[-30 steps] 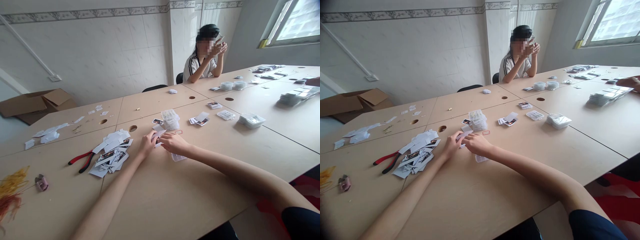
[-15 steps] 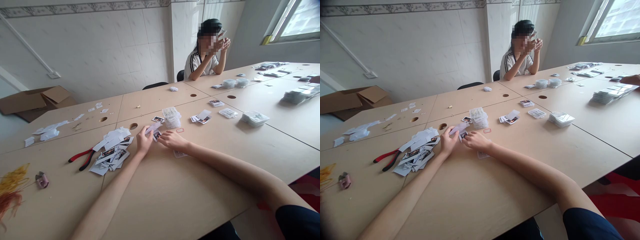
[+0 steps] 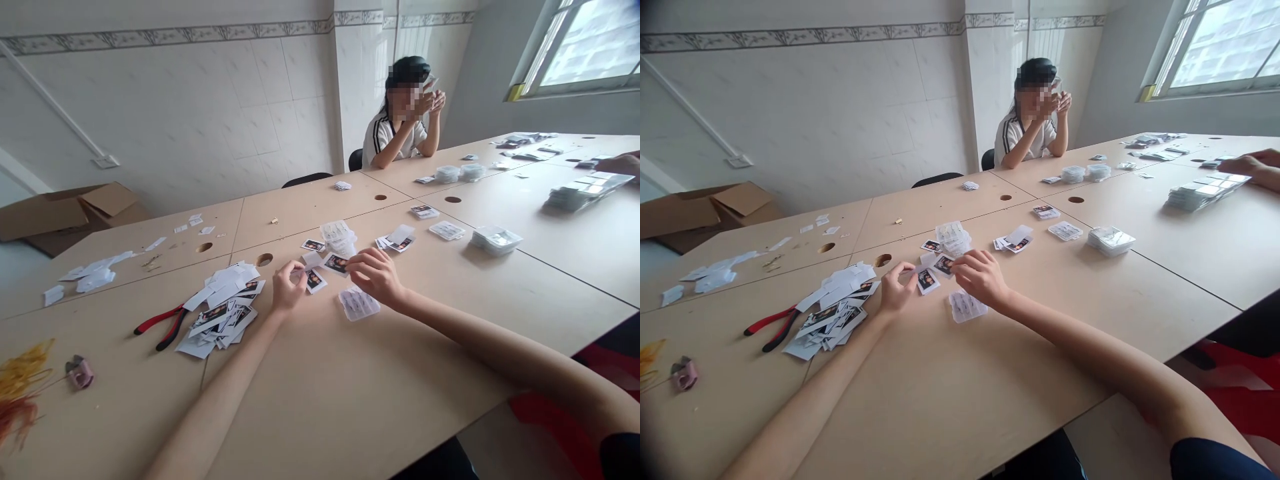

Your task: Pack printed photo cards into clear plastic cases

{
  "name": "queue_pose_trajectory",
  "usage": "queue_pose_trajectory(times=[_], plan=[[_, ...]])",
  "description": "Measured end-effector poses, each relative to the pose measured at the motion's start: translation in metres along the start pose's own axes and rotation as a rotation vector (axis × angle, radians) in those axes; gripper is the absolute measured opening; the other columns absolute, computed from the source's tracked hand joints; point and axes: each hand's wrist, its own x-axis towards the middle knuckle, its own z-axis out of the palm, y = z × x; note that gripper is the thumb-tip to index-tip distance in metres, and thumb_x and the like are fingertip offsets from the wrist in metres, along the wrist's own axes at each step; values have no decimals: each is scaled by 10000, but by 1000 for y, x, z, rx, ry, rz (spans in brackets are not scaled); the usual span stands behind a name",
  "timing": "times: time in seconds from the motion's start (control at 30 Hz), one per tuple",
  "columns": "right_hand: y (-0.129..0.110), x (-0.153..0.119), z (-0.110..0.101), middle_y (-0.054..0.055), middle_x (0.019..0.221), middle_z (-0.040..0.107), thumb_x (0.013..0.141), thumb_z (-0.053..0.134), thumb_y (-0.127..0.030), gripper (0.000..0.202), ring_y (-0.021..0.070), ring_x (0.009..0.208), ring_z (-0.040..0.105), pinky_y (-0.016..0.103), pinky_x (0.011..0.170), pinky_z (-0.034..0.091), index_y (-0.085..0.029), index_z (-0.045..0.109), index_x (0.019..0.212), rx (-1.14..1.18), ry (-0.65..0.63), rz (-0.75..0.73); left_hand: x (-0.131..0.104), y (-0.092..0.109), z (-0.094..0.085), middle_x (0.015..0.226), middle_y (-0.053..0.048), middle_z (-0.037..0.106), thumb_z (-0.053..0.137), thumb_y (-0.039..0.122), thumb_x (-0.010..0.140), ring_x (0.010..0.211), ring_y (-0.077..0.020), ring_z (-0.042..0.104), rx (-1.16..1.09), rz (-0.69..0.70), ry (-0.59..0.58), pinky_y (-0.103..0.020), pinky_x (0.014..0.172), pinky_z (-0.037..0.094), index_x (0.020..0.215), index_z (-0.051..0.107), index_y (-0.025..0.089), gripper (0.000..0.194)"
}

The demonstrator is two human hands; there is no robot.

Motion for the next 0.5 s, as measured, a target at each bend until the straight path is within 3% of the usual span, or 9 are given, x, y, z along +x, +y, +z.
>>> queue_pose_trajectory(times=[0.1,0.2,0.3,0.4,0.5], plan=[[3,-13,0,44,855,575,778,493,-150,111,179,801,512,344,697,418,-228,573,786,53,125,204,-1,4,-3,701,-18,621,445,167,621,739,-194,560,-17,65,-106,-363,830,371,619,526,194,86],[2,-16,4,46,864,539,774,497,-157,106,176,822,512,337,700,430,-229,571,795,128,153,288,-4,11,-7,802,-33,629,445,195,624,855,-217,545,-40,129,-163,-408,925,287,653,544,192,103],[0,-16,4,45,852,548,787,495,-163,94,159,797,516,318,709,421,-218,572,789,151,114,193,-8,17,-5,881,-42,620,433,268,701,915,-217,534,-68,128,-147,-434,974,228,819,551,191,184],[-1,-17,2,40,846,579,800,499,-165,96,143,776,512,301,707,405,-215,580,800,138,25,16,-13,21,1,851,-40,614,345,287,788,824,-178,575,-120,68,-101,-385,863,370,1001,473,185,268],[0,-19,1,33,874,603,807,502,-171,101,143,812,499,294,722,391,-220,589,824,99,-31,-39,-16,25,7,743,-19,606,408,294,781,727,-161,592,-159,-1,-54,-310,715,443,1018,446,180,266]])
